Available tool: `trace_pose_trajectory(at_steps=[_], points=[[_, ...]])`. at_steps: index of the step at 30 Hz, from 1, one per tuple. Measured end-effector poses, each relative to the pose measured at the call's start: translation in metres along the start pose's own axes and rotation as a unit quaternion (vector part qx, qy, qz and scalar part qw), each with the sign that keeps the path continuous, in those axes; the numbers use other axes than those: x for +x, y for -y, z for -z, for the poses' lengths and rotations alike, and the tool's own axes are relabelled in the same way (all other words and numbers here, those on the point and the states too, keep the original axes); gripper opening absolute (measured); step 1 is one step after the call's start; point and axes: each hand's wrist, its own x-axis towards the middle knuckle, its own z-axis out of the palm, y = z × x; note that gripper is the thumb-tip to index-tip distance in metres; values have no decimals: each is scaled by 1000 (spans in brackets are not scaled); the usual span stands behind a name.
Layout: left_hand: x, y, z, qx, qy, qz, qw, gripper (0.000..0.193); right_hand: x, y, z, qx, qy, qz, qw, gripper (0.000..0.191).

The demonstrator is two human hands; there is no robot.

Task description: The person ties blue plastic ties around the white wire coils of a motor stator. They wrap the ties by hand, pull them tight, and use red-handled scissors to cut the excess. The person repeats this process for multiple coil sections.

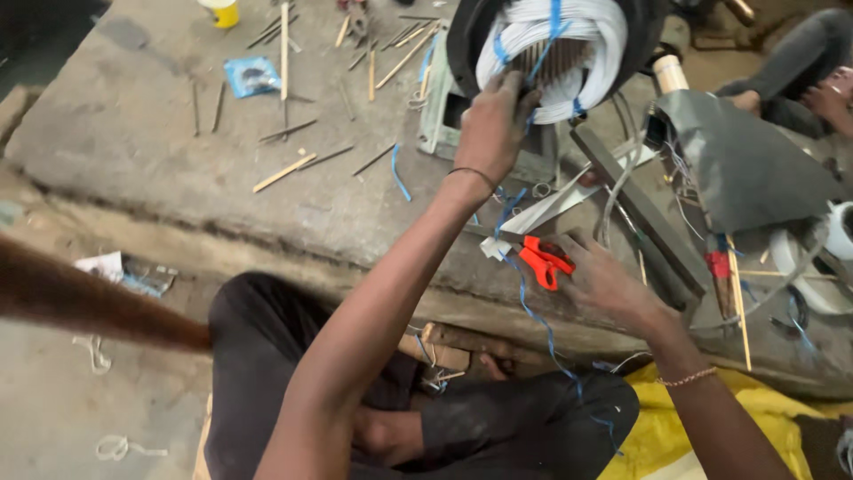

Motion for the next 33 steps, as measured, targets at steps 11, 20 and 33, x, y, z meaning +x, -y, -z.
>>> trace_pose_trajectory(at_steps=[11, 20, 33], points=[[18, -15, 36, 53, 6, -88, 995, 27, 10, -10, 19, 166, 107, -108, 974, 60], [32, -23, 59, 57, 54, -106, 991, 18, 23, -23, 71, 579, 42, -31, 813, 74], [32, -35, 66, 54, 59, -81, 994, 17, 122, 8, 93, 639, 25, 169, 750, 66]])
